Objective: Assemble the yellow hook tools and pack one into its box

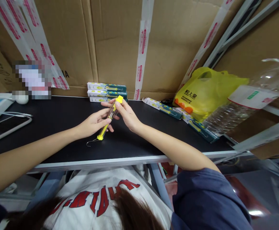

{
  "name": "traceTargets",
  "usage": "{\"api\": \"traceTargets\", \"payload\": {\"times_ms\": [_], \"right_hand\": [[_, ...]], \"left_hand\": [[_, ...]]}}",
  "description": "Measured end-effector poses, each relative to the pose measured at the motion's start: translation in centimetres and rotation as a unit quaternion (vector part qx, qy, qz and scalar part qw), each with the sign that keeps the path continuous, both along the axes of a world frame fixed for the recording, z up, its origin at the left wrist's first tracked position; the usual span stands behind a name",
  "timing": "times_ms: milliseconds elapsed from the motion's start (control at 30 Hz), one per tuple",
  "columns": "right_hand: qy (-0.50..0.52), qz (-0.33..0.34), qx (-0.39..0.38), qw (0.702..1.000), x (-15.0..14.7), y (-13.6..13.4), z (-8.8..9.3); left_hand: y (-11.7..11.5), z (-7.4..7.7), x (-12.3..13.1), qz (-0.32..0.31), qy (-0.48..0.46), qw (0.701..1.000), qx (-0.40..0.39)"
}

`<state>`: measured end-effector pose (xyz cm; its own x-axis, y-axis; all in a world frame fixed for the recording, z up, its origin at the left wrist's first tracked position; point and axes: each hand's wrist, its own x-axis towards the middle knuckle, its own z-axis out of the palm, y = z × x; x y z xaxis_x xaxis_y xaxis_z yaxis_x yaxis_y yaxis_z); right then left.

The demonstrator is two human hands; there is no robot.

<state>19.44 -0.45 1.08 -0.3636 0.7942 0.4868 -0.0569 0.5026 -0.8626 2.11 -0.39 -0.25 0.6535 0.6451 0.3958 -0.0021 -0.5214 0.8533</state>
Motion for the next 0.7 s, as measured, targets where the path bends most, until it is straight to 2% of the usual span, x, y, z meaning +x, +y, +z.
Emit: {"api": "traceTargets", "payload": {"times_ms": [67,100,167,200,267,333,367,400,533,633,700], "right_hand": [[-0.043,-0.002,0.042,0.998,1.1,1.3,0.3],[-0.075,-0.024,0.074,0.994,2.0,2.3,0.5],[-0.172,-0.129,0.151,0.965,4.8,4.8,0.9],[-0.248,-0.210,0.179,0.928,6.4,6.0,0.9],[-0.402,-0.369,0.172,0.820,9.8,8.1,0.8],[-0.502,-0.458,0.101,0.727,12.6,9.3,0.3],[-0.513,-0.470,0.084,0.713,13.6,9.6,0.0],[-0.523,-0.476,0.071,0.703,14.4,9.7,-0.4],[-0.542,-0.462,0.059,0.700,15.2,9.7,-1.2],[-0.556,-0.438,0.058,0.704,14.0,9.8,-1.2],[-0.560,-0.395,0.084,0.723,12.4,9.6,-1.0]], "left_hand": [[0.1,0.2,-0.2,0.025,0.011,1.000,0.013],[0.2,0.2,-0.4,0.051,0.021,0.998,0.036],[0.6,0.3,-1.1,0.115,0.063,0.985,0.112],[0.8,0.3,-1.4,0.149,0.091,0.971,0.164],[1.3,0.4,-2.1,0.201,0.146,0.934,0.257],[1.7,0.4,-2.6,0.229,0.181,0.910,0.295],[1.8,0.5,-2.8,0.238,0.193,0.903,0.300],[1.9,0.5,-3.0,0.247,0.203,0.899,0.300],[2.2,0.7,-3.1,0.276,0.226,0.885,0.300],[2.2,0.8,-3.1,0.292,0.219,0.884,0.292],[2.2,0.9,-3.1,0.305,0.197,0.888,0.280]]}}
